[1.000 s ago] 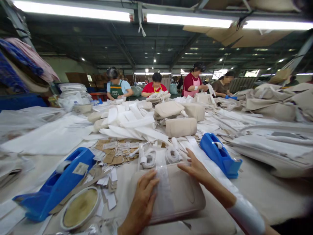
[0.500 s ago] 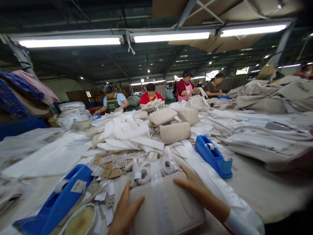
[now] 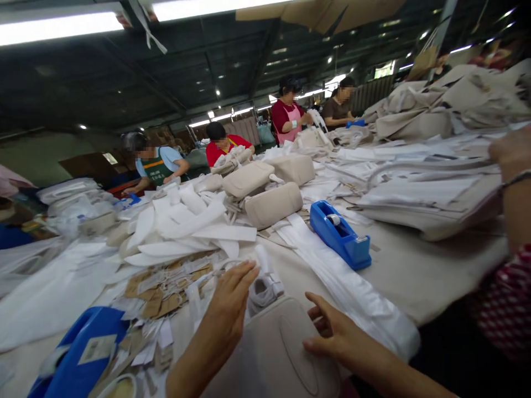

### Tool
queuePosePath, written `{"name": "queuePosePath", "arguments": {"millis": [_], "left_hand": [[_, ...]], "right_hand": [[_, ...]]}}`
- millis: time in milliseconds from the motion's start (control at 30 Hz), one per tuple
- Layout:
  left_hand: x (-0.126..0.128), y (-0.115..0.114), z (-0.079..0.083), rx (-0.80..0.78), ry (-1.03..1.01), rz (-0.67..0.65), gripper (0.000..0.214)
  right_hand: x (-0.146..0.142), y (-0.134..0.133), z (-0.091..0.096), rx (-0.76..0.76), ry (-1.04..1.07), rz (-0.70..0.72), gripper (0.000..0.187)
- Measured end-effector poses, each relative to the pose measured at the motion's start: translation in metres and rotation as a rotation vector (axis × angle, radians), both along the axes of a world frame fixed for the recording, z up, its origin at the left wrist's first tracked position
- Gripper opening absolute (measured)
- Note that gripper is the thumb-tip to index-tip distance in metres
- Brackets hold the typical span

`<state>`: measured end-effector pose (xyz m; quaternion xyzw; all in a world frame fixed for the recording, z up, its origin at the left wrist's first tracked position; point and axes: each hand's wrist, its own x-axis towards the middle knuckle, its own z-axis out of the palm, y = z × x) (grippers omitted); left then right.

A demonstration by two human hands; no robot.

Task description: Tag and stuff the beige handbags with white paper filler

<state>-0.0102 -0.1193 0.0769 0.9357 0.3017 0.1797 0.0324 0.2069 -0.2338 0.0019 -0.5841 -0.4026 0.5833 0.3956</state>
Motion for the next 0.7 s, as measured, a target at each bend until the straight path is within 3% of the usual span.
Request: {"name": "queuePosePath", "arguments": {"millis": [100, 167, 300, 400, 500, 700], "left_hand": [[0.047, 0.022, 0.001, -0.076, 0.090, -0.272, 0.050], [0.061, 0.032, -0.008, -0.119, 0.133, -0.337, 0.048], [0.062, 0.040, -0.030, -0.160, 0.143, -0.309, 0.043], [0.058, 0.040, -0.037, -0.202, 0.111, -0.309, 0.046], [0.058, 0.039, -0.034, -0.275, 0.080, -0.295, 0.049], [0.058, 0.033, -0.034, -0.341, 0.044, -0.269, 0.044]], "right_hand": [[0.005, 0.004, 0.003, -0.060, -0.078, 0.037, 0.105], [0.006, 0.008, 0.004, -0.097, -0.118, 0.060, 0.108], [0.008, 0.018, 0.005, -0.156, -0.069, 0.075, 0.116], [0.003, 0.031, 0.002, -0.147, 0.049, 0.056, 0.123], [-0.009, 0.044, -0.006, -0.037, 0.167, 0.005, 0.125], [-0.032, 0.059, -0.040, 0.215, 0.165, -0.045, 0.115]]}}
